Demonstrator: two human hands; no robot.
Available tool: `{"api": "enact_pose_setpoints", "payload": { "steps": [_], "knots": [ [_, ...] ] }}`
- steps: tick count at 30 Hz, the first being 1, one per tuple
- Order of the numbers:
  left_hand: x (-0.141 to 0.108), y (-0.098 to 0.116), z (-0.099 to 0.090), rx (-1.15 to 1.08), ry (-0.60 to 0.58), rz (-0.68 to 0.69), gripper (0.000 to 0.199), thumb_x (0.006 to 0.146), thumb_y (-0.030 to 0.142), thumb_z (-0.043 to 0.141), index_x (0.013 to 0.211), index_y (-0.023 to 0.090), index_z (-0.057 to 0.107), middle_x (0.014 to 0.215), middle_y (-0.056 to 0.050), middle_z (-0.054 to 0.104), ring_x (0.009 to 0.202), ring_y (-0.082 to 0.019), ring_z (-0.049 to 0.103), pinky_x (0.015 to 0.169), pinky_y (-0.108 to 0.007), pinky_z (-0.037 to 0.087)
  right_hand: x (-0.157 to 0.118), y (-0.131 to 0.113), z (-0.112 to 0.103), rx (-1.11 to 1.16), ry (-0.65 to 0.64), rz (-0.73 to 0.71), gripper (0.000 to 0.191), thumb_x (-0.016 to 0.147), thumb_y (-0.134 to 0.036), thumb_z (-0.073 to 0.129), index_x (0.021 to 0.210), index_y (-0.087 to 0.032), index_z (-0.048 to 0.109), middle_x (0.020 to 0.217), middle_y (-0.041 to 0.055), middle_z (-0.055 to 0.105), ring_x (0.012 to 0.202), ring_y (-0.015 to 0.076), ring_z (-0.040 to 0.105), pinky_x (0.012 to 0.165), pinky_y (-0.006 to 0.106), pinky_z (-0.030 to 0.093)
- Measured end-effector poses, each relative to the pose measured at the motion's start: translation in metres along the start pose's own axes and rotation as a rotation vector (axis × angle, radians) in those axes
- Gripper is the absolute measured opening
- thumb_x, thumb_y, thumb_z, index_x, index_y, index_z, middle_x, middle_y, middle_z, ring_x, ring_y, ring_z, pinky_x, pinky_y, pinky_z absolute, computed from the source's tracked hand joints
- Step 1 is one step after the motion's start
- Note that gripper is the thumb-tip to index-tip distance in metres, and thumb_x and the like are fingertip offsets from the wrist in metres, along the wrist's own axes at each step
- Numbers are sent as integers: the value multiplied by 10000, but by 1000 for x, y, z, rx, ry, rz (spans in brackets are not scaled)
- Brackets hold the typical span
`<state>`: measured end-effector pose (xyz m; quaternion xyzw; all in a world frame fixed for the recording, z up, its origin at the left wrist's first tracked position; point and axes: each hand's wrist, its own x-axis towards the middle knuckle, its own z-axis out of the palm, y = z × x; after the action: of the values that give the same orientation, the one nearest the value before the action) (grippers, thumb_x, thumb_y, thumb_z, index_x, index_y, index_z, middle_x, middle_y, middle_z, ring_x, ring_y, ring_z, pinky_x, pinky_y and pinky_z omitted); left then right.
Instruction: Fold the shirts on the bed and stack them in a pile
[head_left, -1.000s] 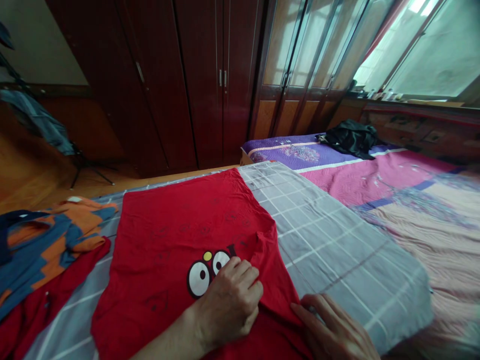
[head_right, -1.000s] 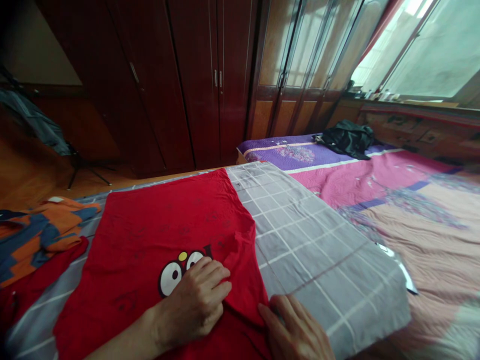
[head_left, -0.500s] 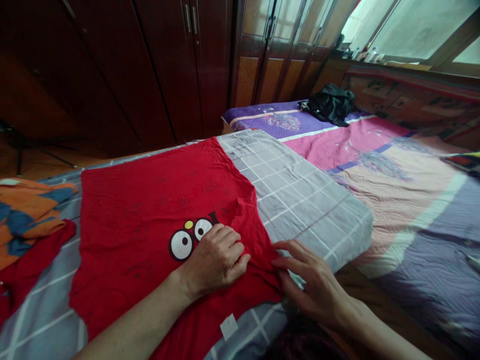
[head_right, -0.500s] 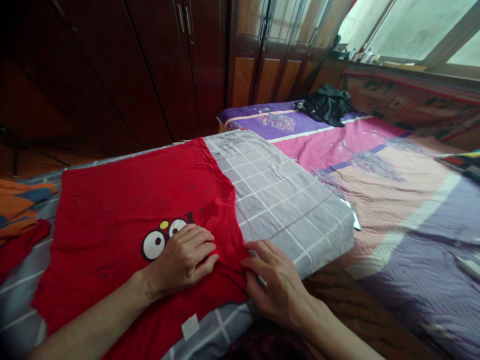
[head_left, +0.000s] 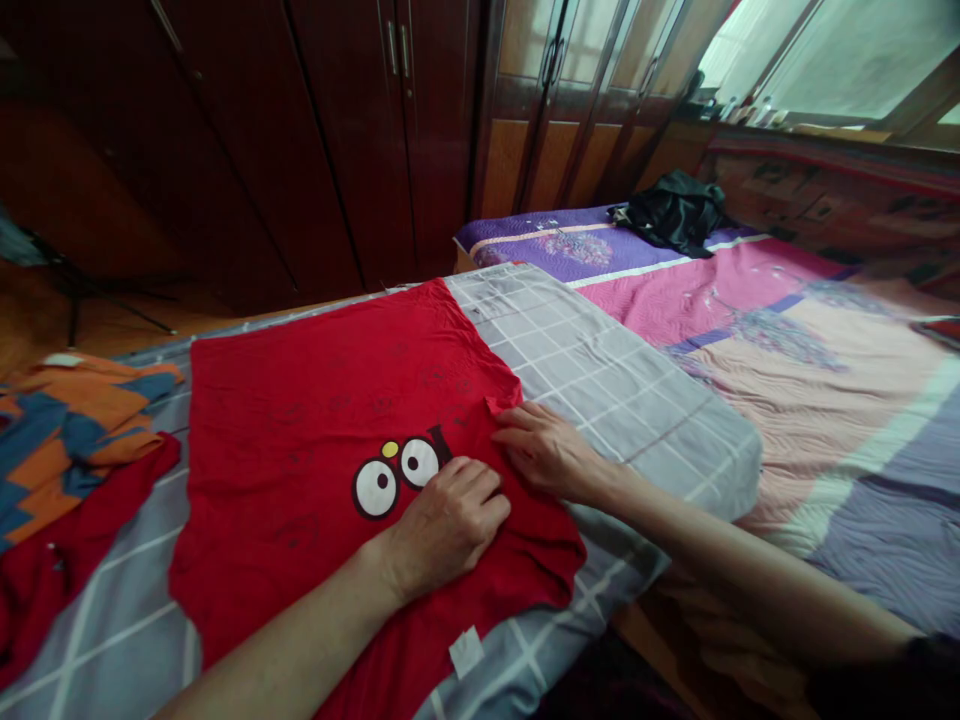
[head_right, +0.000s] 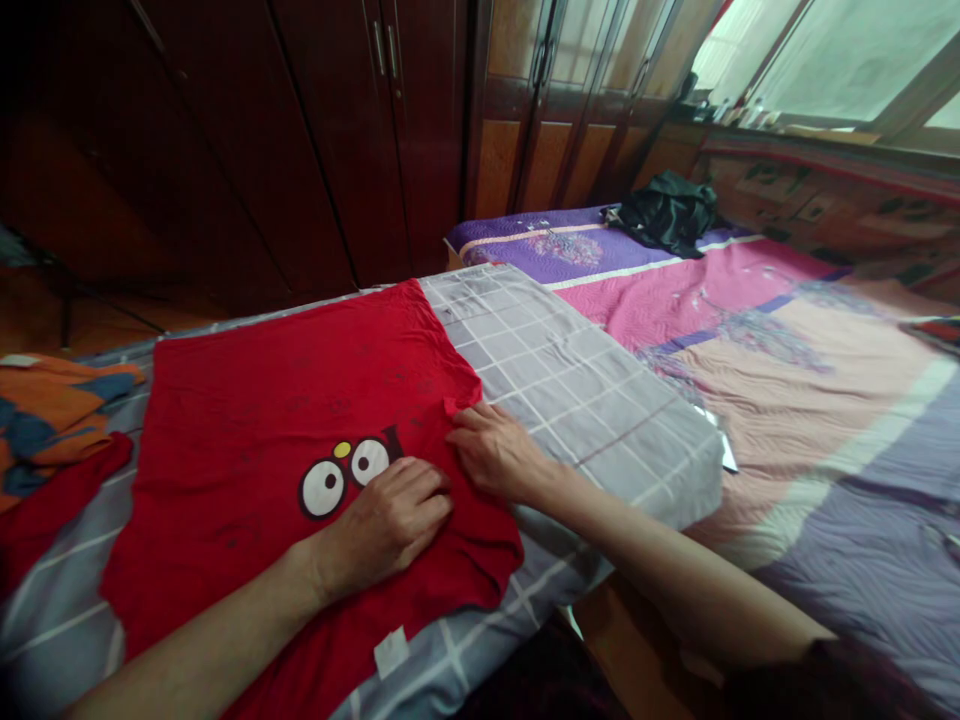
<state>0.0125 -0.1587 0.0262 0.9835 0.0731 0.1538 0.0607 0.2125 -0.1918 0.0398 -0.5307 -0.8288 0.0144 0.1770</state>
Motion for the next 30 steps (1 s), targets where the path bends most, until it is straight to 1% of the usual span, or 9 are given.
{"api": "enact_pose_setpoints", "payload": {
  "steps": [3, 8, 10, 13, 17, 22, 25, 27, 30],
  "knots": [
    [0, 0, 0, -7, -20, -22, 106, 864, 125, 482, 821, 163, 571, 891, -54, 567, 872, -202, 515, 820, -348, 450, 13, 5, 12, -25, -11, 1, 327, 861, -167, 491, 1172, -133, 587, 1234, 153, 572, 1139, 252, 513, 974, 442, 420],
    [-1, -1, 3, -85, 1, -52, 106, 874, 139, 483, 862, 172, 583, 942, -44, 592, 927, -186, 538, 887, -357, 443, 35, 18, 20, 9, -117, -7, 627, 896, -408, 506, 1404, -73, 355, 1472, 206, 315, 1376, 293, 250, 1092, 500, 280],
    [-2, 0, 4, -92, 23, -84, 161, 881, 157, 480, 992, 178, 594, 1094, -61, 595, 1068, -207, 523, 972, -390, 412, 45, 28, 21, 2, -132, 11, 686, 897, -472, 487, 1432, -83, 308, 1501, 192, 259, 1390, 289, 216, 1109, 492, 250],
    [-5, 0, 9, -66, 26, -102, 401, 910, 218, 451, 1309, 174, 452, 1403, -99, 436, 1331, -246, 335, 1093, -439, 310, 67, 52, 23, 2, -209, 12, 724, 903, -555, 421, 1438, -81, 304, 1503, 184, 256, 1394, 286, 209, 1123, 475, 226],
    [-8, -3, 18, -8, -30, -70, 489, 934, 273, 411, 1407, 170, 341, 1477, -109, 354, 1378, -250, 273, 1103, -447, 309, 102, 81, 28, -78, -224, 137, 731, 917, -560, 371, 1424, -35, 322, 1498, 206, 251, 1395, 306, 196, 1131, 459, 198],
    [-6, -11, 27, 177, 180, -25, 340, 953, 312, 414, 1269, 230, 507, 1329, -28, 550, 1263, -198, 458, 1012, -357, 431, 132, 86, 37, -64, -224, 52, 773, 903, -613, 345, 1448, -68, 281, 1515, 179, 227, 1401, 291, 182, 1132, 433, 195],
    [-1, -16, 34, 259, 346, -6, 252, 942, 275, 462, 1165, 268, 581, 1210, 27, 636, 1168, -153, 544, 953, -296, 474, 147, 88, 45, -135, -160, 262, 762, 910, -588, 349, 1423, -27, 314, 1494, 220, 255, 1390, 332, 197, 1113, 466, 215],
    [2, -18, 46, 285, 447, -18, 216, 926, 252, 503, 1109, 295, 609, 1153, 59, 665, 1114, -133, 582, 935, -280, 488, 157, 91, 51, -156, -121, 296, 750, 910, -580, 354, 1427, -38, 308, 1493, 215, 263, 1384, 336, 212, 1107, 461, 223],
    [7, -17, 78, 324, 509, -12, 203, 915, 277, 528, 1090, 327, 617, 1111, 74, 686, 1047, -138, 629, 886, -291, 525, 174, 97, 58, -122, -157, 184, 776, 891, -625, 349, 1430, -69, 317, 1495, 189, 278, 1379, 322, 233, 1112, 430, 218]
  ]
}}
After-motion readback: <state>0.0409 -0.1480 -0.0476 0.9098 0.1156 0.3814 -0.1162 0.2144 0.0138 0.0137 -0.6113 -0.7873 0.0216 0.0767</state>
